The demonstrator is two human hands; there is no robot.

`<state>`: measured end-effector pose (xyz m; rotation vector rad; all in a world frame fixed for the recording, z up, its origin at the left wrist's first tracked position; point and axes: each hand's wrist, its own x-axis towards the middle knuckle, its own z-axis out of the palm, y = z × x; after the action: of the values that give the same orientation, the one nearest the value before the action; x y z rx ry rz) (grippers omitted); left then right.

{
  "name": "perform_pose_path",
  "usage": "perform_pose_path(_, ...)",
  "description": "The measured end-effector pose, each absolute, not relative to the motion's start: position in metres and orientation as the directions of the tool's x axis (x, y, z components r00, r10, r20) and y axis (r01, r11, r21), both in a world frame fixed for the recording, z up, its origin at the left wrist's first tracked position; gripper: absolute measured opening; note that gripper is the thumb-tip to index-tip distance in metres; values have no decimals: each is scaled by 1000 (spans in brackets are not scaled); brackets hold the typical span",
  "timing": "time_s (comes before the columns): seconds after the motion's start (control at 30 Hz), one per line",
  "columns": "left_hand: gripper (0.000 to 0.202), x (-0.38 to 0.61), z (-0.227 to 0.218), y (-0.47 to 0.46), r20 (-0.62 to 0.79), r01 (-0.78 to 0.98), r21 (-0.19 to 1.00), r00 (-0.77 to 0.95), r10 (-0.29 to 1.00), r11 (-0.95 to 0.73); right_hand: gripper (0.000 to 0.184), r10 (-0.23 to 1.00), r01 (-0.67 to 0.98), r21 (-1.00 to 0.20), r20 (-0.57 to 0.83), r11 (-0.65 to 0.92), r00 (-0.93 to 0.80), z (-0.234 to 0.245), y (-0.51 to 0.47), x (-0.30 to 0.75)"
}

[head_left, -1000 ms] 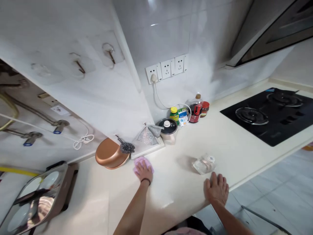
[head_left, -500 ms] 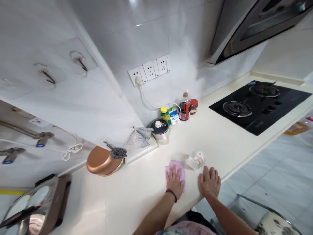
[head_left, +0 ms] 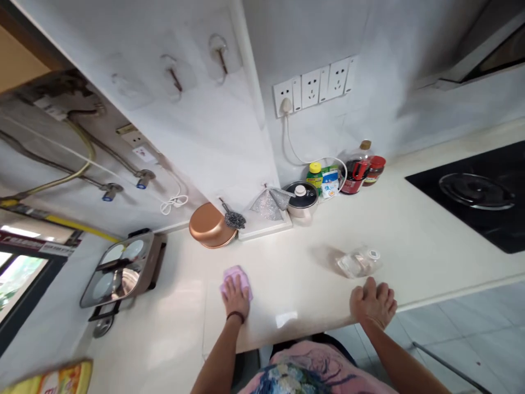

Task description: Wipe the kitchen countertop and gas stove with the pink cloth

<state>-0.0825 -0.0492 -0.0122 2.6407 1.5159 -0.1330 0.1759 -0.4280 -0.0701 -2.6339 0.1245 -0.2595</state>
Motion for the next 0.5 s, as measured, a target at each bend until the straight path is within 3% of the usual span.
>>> perform_pose_path(0.1, 65, -141, -11, -30, -99, 944, 27, 331, 938, -330, 63, -120, -27, -498, 155, -867, 981, -66, -428, 175)
perform_pose_path(0.23, 64, -188, -23, -49, -77, 967, -26, 252, 965, -254, 64, -108, -25, -506, 136, -862, 985, -63, -429, 174)
perform_pose_path(0.4, 64, -187, -42, -106, -85, 932, -96, 343, 935, -350, 62, -123, -30, -503, 152, -864, 981, -66, -428, 175)
perform_pose_path(0.5, 67, -159, -46, -137, -154, 866, -46, 486, 860, -498, 62, -126, -34, -498, 153, -867, 980, -70, -428, 175)
